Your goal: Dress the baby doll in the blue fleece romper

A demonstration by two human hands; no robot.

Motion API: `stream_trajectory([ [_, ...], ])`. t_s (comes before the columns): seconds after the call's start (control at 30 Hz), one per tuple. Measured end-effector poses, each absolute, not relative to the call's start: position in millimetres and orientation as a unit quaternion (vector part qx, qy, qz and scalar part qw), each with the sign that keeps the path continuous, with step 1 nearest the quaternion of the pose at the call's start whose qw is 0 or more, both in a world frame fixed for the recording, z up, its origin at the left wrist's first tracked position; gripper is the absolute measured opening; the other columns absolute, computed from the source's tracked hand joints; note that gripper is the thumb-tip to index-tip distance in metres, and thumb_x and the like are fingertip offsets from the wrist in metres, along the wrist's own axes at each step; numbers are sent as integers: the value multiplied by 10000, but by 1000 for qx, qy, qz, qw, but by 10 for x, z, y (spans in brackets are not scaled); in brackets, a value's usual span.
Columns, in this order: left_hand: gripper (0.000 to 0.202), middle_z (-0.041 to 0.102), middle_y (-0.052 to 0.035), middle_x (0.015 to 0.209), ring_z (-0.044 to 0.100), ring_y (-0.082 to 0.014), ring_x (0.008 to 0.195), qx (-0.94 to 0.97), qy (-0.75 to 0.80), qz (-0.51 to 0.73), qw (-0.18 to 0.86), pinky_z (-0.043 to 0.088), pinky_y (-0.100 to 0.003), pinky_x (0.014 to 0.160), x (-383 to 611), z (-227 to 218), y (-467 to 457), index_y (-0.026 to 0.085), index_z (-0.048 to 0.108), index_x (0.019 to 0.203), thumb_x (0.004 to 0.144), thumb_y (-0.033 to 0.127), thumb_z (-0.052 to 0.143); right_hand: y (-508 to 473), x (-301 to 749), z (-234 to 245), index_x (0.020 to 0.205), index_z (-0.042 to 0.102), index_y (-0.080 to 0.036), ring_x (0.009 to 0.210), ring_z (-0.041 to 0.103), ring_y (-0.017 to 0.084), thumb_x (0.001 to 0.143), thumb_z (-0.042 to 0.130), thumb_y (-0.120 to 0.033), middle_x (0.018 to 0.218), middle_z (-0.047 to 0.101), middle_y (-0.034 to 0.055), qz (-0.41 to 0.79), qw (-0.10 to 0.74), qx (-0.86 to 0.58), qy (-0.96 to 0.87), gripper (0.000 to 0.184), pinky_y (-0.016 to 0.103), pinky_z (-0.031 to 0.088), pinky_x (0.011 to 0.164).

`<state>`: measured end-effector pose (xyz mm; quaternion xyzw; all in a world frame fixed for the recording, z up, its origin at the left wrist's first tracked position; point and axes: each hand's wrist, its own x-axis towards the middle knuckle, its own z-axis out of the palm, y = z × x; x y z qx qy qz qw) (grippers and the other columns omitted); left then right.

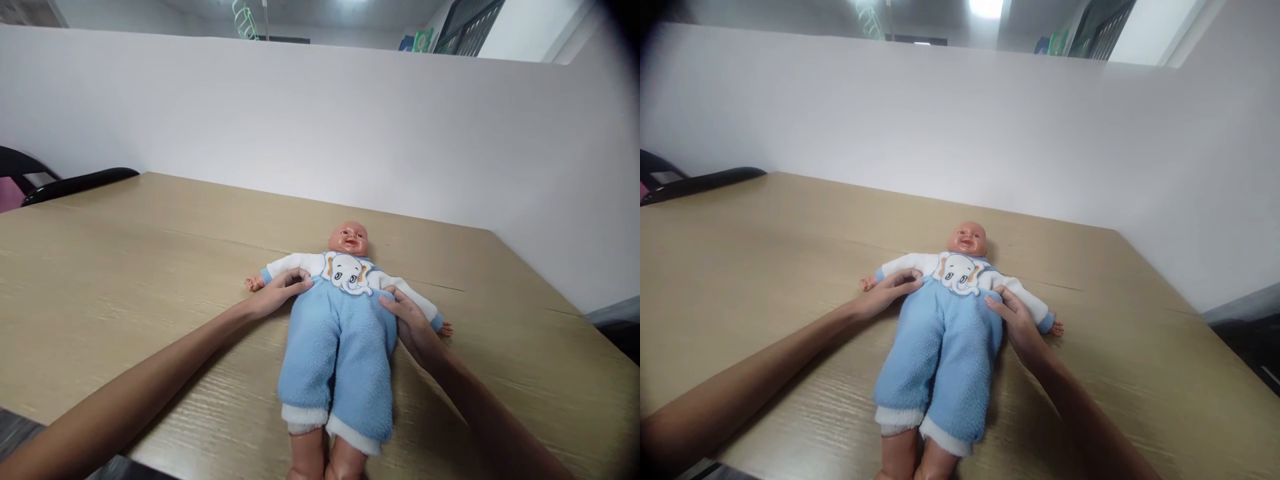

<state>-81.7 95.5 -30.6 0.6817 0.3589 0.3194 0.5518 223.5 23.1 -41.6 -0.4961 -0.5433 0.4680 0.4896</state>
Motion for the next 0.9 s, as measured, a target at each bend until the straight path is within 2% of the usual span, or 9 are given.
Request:
stream_trajectory([
  [0.1,446,559,-14,915,501,-180,837,638,350,336,598,414,-305,773,-749,-327,980,202,593,954,898,630,705,279,2234,-491,951,561,-290,964,633,227,838,809,-510,1006,645,4,493,546,-472,-486,350,324,552,886],
  [0.23,501,515,16,837,462,-151,767,602,356,358,618,378,-278,714,-713,-393,1027,198,568,962,869,662,733,363,2306,-615,901,531,-287,879,608,210,807,833,-587,884,581,-20,408,556,-501,-522,436,319,523,847],
  [0.3,492,499,25,816,444,-146,747,630,364,353,588,351,-276,698,-734,-418,1050,196,574,965,885,660,717,365,2335,-661,915,556,-282,845,607,217,838,798,-622,853,579,-14,369,544,-519,-546,424,334,509,813],
  [0.4,443,563,-7,914,499,-173,839,690,360,340,527,388,-301,777,-760,-408,1066,194,616,1032,937,624,664,323,2344,-691,986,592,-276,863,637,239,937,701,-609,873,621,9,334,519,-540,-572,354,356,507,795],
  [0.47,399,568,-14,936,506,-188,875,714,358,338,499,398,-319,817,-747,-370,1065,195,619,1010,971,592,618,292,2334,-679,1010,597,-271,855,648,242,975,654,-596,885,640,17,302,510,-556,-582,332,366,510,792],
  [0.6,372,527,-7,880,488,-204,867,734,366,319,474,392,-329,810,-694,-312,1054,198,570,892,1007,549,529,239,2331,-616,997,609,-264,806,639,248,975,636,-600,889,658,32,248,499,-582,-592,338,385,513,777],
  [0.73,373,552,-22,927,504,-238,924,775,397,305,386,405,-368,889,-755,-366,1005,209,567,924,1022,554,467,150,2383,-608,917,622,-259,865,621,289,996,587,-544,899,670,65,188,437,-589,-653,297,433,487,831],
  [0.8,383,578,-38,980,509,-256,974,789,399,297,362,410,-395,949,-809,-407,968,212,587,981,1026,569,457,118,2403,-645,900,614,-263,846,600,281,999,580,-520,873,650,50,210,422,-586,-659,278,429,476,826],
  [0.9,380,596,-39,1018,520,-250,1016,750,388,307,439,422,-388,983,-823,-454,922,217,585,999,1023,583,487,133,2387,-733,932,608,-281,853,619,267,976,625,-545,867,658,21,347,470,-561,-587,268,405,516,836],
])
